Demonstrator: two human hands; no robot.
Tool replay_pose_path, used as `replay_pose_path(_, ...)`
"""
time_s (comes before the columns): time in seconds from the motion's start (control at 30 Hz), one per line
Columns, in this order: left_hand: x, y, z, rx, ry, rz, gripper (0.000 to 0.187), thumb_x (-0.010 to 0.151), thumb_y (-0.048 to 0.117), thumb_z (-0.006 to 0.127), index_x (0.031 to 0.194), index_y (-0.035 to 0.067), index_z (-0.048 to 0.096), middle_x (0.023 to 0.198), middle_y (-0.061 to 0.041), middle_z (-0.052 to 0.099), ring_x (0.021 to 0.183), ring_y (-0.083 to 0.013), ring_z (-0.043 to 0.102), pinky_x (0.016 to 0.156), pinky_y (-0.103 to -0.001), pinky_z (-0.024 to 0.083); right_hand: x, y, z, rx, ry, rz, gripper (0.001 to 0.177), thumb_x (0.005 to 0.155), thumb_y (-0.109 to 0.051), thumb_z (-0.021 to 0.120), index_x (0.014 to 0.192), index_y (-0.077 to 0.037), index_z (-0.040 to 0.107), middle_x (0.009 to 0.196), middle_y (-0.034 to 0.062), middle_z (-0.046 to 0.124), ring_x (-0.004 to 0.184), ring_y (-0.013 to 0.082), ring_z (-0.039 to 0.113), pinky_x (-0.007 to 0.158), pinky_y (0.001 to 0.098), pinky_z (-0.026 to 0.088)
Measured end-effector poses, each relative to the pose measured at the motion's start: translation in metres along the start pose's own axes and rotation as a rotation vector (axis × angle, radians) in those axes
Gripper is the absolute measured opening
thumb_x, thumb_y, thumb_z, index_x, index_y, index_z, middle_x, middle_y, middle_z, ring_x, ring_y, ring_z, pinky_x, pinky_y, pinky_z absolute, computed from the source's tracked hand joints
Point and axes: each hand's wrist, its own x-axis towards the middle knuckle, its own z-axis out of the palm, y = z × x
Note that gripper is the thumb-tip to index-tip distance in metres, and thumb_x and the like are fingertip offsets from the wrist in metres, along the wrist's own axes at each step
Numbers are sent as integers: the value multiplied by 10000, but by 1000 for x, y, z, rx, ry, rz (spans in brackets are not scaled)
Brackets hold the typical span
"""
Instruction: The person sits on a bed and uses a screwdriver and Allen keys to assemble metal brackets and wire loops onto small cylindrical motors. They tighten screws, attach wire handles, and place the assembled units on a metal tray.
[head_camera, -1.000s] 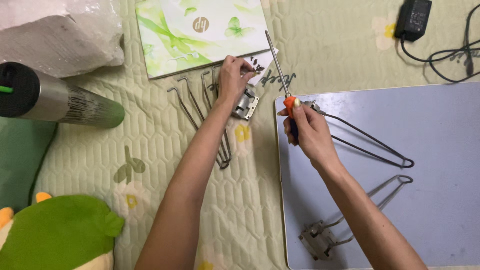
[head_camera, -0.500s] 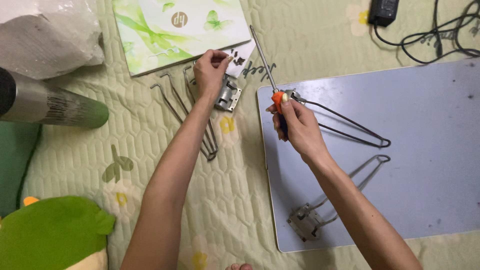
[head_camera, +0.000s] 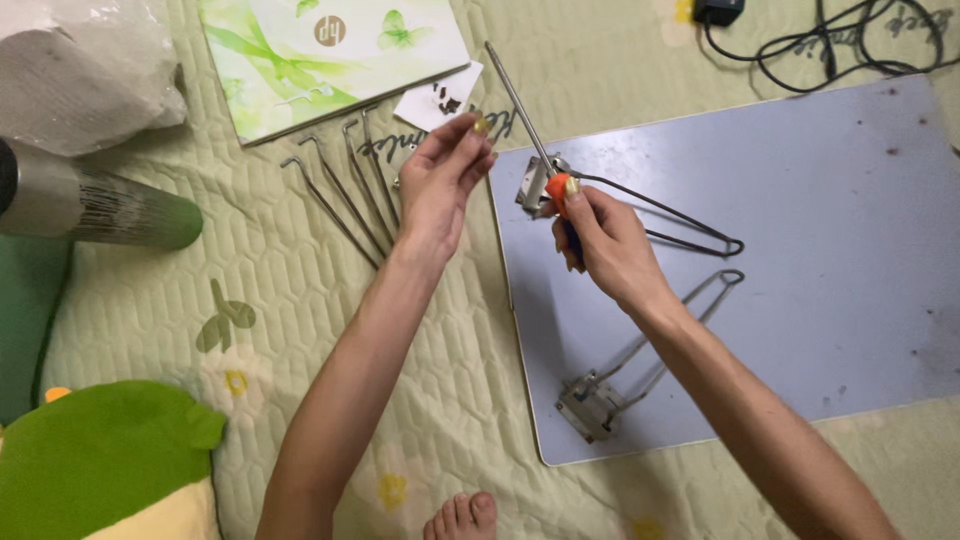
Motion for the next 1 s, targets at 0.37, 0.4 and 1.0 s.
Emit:
replay_pose_path(0.37,-133,7,64,-362,-163,-240,283,959,92,748,1228,52,669,1120,-75,713,993,-158,694,908,-298,591,-159,-27,-64,-322,56,26,367,1067,-303,442,1074,-43,700,650,5,586,550,79,517,508,260,442)
replay_pose_path(0.4,-143,5,70,-366,-169,-258,287,954,95,752,1226,57,669,1116,-67,711,996,-154,693,910,-297,591,-173,-26,-66,-349,73,27,354,1058,-293,447,1079,-51,704,646,5,600,546,77,528,504,261,447)
replay_pose_path(1.0,-190,6,137,-396,-271,-307,274,945,106,786,1195,61,684,1102,-46,711,978,-139,677,925,-292,582,-248,-27,-78,-412,262,-72,265,1061,-229,514,1090,-44,702,625,-8,584,521,55,497,481,237,418)
